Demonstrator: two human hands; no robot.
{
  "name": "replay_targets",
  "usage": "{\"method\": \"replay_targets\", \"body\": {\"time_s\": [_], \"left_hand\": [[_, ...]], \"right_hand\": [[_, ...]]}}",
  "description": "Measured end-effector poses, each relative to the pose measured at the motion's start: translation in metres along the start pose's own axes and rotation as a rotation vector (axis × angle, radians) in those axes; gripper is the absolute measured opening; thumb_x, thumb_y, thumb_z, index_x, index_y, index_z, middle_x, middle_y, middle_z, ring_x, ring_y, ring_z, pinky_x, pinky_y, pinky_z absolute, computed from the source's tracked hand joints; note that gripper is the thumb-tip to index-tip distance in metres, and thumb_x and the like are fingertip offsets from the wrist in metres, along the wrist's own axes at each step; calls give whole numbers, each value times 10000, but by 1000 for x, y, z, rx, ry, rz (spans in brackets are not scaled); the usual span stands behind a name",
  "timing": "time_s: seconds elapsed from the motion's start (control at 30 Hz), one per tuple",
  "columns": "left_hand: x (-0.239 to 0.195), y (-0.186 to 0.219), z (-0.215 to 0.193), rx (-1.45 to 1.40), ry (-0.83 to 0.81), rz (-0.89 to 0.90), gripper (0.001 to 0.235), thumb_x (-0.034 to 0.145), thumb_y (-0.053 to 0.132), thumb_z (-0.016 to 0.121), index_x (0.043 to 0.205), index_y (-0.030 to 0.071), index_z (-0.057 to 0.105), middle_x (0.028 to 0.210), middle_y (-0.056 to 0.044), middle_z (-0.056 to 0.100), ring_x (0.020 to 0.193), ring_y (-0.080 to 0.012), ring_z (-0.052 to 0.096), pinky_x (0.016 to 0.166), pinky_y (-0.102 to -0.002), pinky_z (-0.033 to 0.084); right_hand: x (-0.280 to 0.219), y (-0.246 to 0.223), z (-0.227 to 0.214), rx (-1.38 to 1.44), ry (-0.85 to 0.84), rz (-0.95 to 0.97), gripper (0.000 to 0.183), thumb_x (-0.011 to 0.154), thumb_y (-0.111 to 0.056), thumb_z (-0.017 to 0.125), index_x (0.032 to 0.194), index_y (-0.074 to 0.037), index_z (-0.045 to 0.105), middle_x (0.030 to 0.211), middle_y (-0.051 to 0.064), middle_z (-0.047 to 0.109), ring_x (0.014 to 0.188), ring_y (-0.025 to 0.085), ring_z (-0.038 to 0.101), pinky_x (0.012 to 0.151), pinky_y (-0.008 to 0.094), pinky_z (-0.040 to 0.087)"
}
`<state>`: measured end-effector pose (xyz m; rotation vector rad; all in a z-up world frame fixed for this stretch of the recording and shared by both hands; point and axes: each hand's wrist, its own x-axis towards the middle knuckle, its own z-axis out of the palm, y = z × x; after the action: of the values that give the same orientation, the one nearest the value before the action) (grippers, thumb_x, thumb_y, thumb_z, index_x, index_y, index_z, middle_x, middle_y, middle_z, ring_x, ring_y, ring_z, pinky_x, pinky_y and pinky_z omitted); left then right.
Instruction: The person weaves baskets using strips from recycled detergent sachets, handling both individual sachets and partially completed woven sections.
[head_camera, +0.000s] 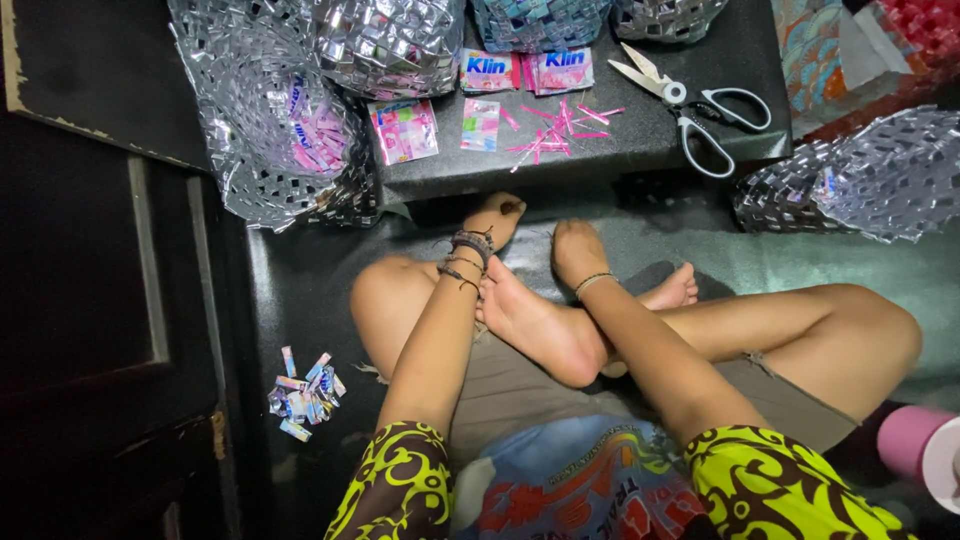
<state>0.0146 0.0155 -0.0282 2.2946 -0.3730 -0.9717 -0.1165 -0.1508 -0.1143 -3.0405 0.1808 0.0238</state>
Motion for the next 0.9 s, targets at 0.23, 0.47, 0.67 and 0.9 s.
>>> {"method": "replay_targets", "body": {"time_s": [0.23, 0.47, 0.67, 0.9], "left_hand": [[0, -7, 0, 45, -12, -34, 518, 1015, 596, 384, 1371, 275, 580, 1380, -76, 646, 1350, -320, 556, 1169, -481, 412], [-32, 20, -9, -48, 147, 122, 383, 991, 484, 526, 1279, 291, 690, 1204, -60, 724, 1202, -303, 645, 1058, -454, 507], [-72, 107, -14, 0, 328, 710, 222, 1012, 293, 585, 1124, 189, 746, 954, -44, 753, 931, -262, 726, 828, -371, 588], [-25, 176, -20, 257, 736, 1051, 357, 923, 186, 662, 1247, 42, 620, 1303, -213, 573, 1157, -409, 574, 992, -512, 469]], "right_hand": [[4, -4, -7, -139, 22, -57, 263, 840, -316, 674, 955, -80, 670, 858, 132, 650, 862, 330, 686, 766, 455, 551], [-14, 32, -74, 542, -129, 222, 260, 979, -239, 557, 984, -3, 667, 884, 236, 682, 938, 458, 687, 805, 520, 547], [-51, 96, -224, 796, 199, 261, 56, 938, -105, 667, 966, -118, 714, 814, 132, 683, 822, 311, 670, 740, 422, 536], [25, 254, -308, 384, 541, 220, 156, 1019, -75, 711, 871, -125, 711, 801, 7, 678, 729, 133, 582, 697, 358, 462]]}}
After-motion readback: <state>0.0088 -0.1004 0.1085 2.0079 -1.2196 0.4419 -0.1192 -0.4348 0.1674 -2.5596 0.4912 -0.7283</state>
